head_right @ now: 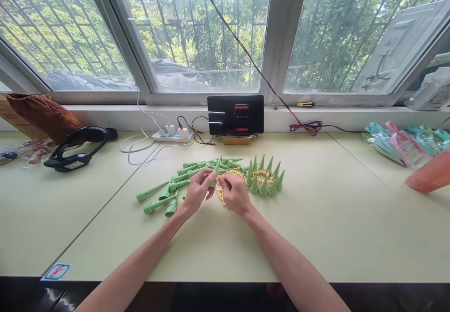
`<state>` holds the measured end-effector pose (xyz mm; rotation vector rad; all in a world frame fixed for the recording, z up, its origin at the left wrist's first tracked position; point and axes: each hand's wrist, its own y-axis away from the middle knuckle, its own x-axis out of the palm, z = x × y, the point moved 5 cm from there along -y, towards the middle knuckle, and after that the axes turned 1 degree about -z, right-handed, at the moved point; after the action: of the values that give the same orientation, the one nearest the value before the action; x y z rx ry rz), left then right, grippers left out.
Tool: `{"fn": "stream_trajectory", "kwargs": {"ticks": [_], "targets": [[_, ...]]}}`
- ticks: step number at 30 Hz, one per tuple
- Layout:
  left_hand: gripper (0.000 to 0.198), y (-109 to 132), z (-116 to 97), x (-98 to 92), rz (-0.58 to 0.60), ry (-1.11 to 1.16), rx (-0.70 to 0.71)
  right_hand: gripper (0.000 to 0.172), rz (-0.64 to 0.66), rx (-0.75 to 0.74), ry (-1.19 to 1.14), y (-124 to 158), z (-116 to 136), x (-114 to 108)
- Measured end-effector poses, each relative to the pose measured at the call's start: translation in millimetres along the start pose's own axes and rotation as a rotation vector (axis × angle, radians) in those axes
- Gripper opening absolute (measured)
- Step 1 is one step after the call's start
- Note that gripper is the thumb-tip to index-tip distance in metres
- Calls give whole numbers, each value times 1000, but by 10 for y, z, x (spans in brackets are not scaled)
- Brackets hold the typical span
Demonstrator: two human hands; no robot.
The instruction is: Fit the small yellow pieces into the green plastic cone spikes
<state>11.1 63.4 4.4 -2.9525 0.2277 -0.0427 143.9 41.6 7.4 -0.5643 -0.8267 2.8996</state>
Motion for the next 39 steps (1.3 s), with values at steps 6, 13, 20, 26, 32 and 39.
{"fn": "stream_trajectory", "kwargs": {"ticks": [6, 13, 20, 26, 32, 39], "targets": [[28, 0, -20, 24, 24, 11, 41, 39, 8, 161, -120, -10, -67, -4], [29, -27, 6, 54, 107, 74, 83, 43, 103, 427, -467, -15, -226, 90], [27, -17, 5, 34, 31, -16, 43, 41, 35, 348, -261, 3, -201, 66], [29, -24, 30, -34, -79, 1, -35, 23, -40, -6, 50, 18, -7, 10], [30, -42, 49, -53, -99, 39, -80, 22, 24, -183, 132, 15, -1, 58], [32, -23, 61, -33, -53, 10, -60, 22, 42, -185, 149, 16, -42, 57]]}}
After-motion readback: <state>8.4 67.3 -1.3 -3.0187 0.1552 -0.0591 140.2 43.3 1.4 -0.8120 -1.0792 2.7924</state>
